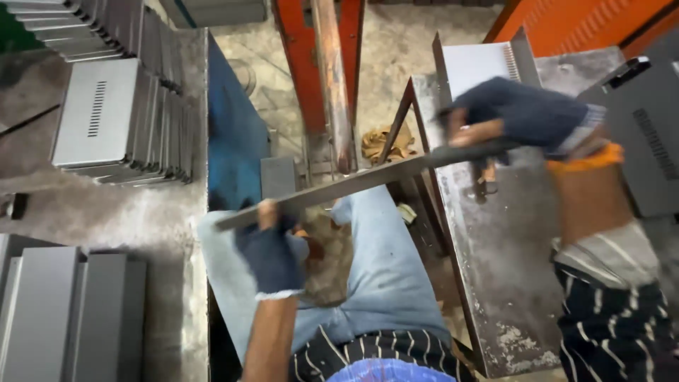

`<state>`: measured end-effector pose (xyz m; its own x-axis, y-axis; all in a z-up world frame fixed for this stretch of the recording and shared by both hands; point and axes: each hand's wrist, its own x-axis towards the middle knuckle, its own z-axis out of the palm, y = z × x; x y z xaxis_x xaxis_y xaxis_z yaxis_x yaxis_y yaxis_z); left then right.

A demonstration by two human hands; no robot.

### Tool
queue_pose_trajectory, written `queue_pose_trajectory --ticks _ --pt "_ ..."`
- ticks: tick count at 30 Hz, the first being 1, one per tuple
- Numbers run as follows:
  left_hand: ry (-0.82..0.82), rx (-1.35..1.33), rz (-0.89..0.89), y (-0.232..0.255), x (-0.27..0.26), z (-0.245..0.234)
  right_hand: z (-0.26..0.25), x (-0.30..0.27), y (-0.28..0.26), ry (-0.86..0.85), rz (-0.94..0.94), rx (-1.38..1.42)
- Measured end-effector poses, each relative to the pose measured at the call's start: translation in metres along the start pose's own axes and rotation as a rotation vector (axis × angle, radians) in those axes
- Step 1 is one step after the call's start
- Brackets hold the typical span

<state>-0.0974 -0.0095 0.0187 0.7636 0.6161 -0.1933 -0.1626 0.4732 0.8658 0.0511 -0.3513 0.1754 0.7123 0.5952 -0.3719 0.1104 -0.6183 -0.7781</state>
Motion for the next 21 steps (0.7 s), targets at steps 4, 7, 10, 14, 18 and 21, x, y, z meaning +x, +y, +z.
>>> queue_pose_trajectory --ticks 4,7,10,14,18,21 --pt "0.123 0.842 0.074 -0.020 0.004 0.042 -0.008 -0.042 0.030 0.144 0.154 0.059" --pt "0.152 0.017 0.061 -0.004 0.038 0.044 0.035 -0.020 0.004 0.211 0.129 0.225" --pt "-0.045 -0.217 0.098 0.015 0.103 0.018 0.097 0.015 -0.011 0.165 -0.308 0.162" --pt "0.089 -0.143 -0.011 -0.003 0.141 0.011 0.145 -0.003 -0.027 0.359 -0.376 0.074" --pt "-0.164 -0.057 0.081 -0.024 0.100 0.042 0.164 -0.070 0.021 0.278 0.092 0.600" --pt "-0.289 0.053 0.150 -0.009 0.079 0.079 0.192 -0.083 0.019 0.407 0.121 0.815"
